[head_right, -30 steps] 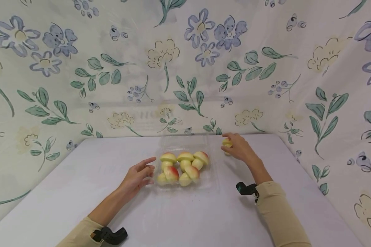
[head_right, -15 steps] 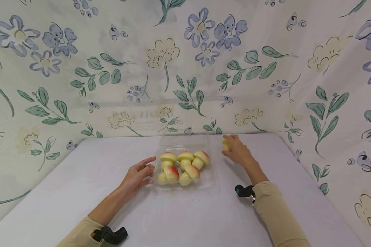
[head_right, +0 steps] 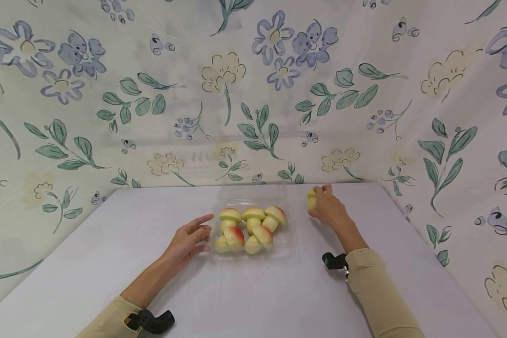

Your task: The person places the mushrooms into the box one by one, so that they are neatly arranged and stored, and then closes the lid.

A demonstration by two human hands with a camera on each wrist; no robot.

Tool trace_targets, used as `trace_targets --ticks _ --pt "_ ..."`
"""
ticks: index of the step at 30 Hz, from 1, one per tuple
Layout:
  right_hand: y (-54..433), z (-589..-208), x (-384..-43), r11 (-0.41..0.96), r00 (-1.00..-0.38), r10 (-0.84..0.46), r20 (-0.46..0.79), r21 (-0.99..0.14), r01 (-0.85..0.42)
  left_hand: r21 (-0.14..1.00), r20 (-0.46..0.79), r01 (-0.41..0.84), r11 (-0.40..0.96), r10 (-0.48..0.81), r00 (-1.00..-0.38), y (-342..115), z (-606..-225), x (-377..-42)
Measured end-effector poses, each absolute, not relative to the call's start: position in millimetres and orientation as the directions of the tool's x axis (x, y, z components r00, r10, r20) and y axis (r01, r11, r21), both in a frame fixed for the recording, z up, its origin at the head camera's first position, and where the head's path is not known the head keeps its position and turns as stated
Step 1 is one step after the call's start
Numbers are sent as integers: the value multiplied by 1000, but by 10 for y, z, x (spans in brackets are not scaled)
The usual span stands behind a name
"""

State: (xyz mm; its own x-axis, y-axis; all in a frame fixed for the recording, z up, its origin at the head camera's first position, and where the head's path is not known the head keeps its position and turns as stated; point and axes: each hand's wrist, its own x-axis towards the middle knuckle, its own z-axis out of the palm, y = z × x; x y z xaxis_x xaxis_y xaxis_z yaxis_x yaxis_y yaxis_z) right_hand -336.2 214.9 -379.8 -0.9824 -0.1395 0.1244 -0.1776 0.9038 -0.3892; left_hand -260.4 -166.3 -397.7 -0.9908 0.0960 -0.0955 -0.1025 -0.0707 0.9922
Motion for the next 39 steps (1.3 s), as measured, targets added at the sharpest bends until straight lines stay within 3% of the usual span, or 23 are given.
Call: trace_targets --ticks 22,39 --pt "2206 -3824 -3370 867 -967 -205 150 -430 -251 991 -99 -107 -81 91 -991 -1661 -3976 -2601" --pt "2164 -3700 -3351 864 -940 -242 240 -387 -321 991 -102 -110 -82 95 -990 -1664 -3977 -2607"
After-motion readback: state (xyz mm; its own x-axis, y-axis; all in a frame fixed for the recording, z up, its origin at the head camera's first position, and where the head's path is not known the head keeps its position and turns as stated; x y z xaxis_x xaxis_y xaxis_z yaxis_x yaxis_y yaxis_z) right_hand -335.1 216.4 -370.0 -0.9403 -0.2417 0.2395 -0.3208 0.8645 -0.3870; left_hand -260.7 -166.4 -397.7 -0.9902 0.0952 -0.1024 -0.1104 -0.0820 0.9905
